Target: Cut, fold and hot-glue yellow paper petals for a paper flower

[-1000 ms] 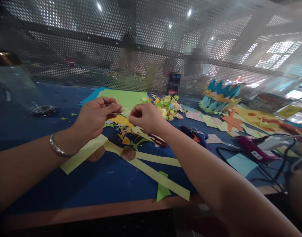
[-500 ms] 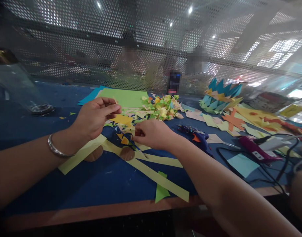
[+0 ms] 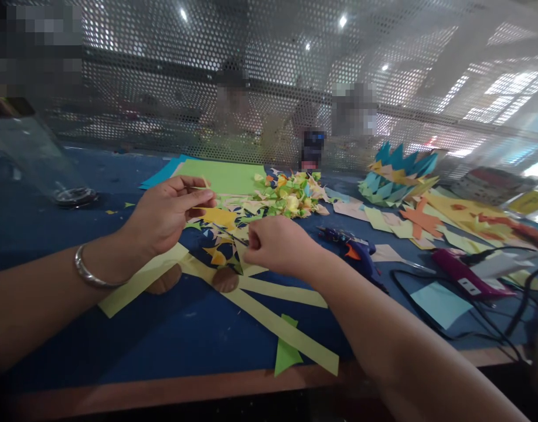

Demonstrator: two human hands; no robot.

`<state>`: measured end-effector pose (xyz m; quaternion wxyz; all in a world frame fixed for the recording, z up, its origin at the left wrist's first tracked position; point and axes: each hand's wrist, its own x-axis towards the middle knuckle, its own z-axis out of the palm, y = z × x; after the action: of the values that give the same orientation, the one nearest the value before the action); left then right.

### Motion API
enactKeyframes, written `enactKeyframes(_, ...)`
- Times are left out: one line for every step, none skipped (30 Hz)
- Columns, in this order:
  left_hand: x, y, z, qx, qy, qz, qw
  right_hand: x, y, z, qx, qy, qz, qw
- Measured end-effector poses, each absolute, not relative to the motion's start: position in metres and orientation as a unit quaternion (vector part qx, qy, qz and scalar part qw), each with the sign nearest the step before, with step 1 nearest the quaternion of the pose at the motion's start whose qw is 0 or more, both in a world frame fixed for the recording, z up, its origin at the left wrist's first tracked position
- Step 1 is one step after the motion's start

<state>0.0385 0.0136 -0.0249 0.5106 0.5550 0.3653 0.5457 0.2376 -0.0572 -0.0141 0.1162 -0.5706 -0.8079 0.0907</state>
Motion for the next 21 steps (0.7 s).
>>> enactKeyframes(0.038, 0.015, -0.025, 0.549, 0.370, 0.540, 0.521, 0.243, -0.057, -0.011, -0.570, -0.804, 0.100, 0.140)
enactKeyframes(0.037, 0.016, -0.025, 0.545, 0.375, 0.529, 0.531, 0.248, -0.057, -0.008, -0.571, -0.796, 0.115, 0.166)
enactKeyframes(0.037, 0.017, -0.025, 0.544, 0.382, 0.515, 0.541, 0.252, -0.057, -0.006, -0.570, -0.789, 0.130, 0.190)
enactKeyframes(0.036, 0.017, -0.026, 0.544, 0.389, 0.498, 0.553, 0.255, -0.057, -0.004, -0.567, -0.783, 0.140, 0.214)
enactKeyframes(0.036, 0.017, -0.026, 0.546, 0.394, 0.477, 0.566, 0.257, -0.057, -0.002, -0.559, -0.782, 0.144, 0.235)
enactKeyframes(0.036, 0.016, -0.026, 0.550, 0.398, 0.452, 0.579, 0.259, -0.057, -0.002, -0.547, -0.785, 0.143, 0.253)
enactKeyframes(0.037, 0.015, -0.025, 0.556, 0.399, 0.425, 0.592, 0.260, -0.057, -0.001, -0.534, -0.790, 0.139, 0.267)
enactKeyframes(0.037, 0.014, -0.025, 0.562, 0.400, 0.401, 0.603, 0.261, -0.057, -0.001, -0.521, -0.797, 0.135, 0.276)
enactKeyframes(0.037, 0.013, -0.025, 0.566, 0.400, 0.381, 0.612, 0.261, -0.057, -0.001, -0.510, -0.802, 0.131, 0.281)
enactKeyframes(0.037, 0.013, -0.025, 0.569, 0.399, 0.368, 0.618, 0.262, -0.057, -0.002, -0.505, -0.805, 0.129, 0.283)
enactKeyframes(0.037, 0.013, -0.025, 0.569, 0.397, 0.364, 0.622, 0.263, -0.057, -0.001, -0.503, -0.807, 0.127, 0.282)
enactKeyframes(0.037, 0.013, -0.025, 0.567, 0.395, 0.367, 0.623, 0.265, -0.057, -0.001, -0.504, -0.807, 0.127, 0.280)
enactKeyframes(0.036, 0.014, -0.025, 0.564, 0.395, 0.373, 0.622, 0.266, -0.057, 0.000, -0.505, -0.806, 0.126, 0.282)
enactKeyframes(0.036, 0.016, -0.025, 0.561, 0.396, 0.380, 0.620, 0.268, -0.057, 0.000, -0.506, -0.803, 0.127, 0.289)
enactKeyframes(0.035, 0.017, -0.026, 0.558, 0.398, 0.384, 0.619, 0.270, -0.056, 0.001, -0.505, -0.799, 0.127, 0.302)
enactKeyframes(0.035, 0.019, -0.026, 0.554, 0.401, 0.387, 0.618, 0.272, -0.056, 0.002, -0.502, -0.794, 0.129, 0.318)
enactKeyframes(0.035, 0.019, -0.025, 0.551, 0.405, 0.387, 0.619, 0.273, -0.055, 0.003, -0.498, -0.789, 0.130, 0.334)
enactKeyframes(0.036, 0.019, -0.025, 0.549, 0.409, 0.383, 0.620, 0.274, -0.055, 0.003, -0.495, -0.787, 0.133, 0.343)
enactKeyframes(0.036, 0.018, -0.024, 0.548, 0.411, 0.376, 0.624, 0.275, -0.054, 0.004, -0.491, -0.789, 0.138, 0.344)
enactKeyframes(0.037, 0.016, -0.023, 0.549, 0.413, 0.364, 0.629, 0.275, -0.054, 0.004, -0.487, -0.793, 0.142, 0.338)
enactKeyframes(0.038, 0.014, -0.022, 0.551, 0.412, 0.351, 0.635, 0.275, -0.053, 0.003, -0.485, -0.798, 0.146, 0.327)
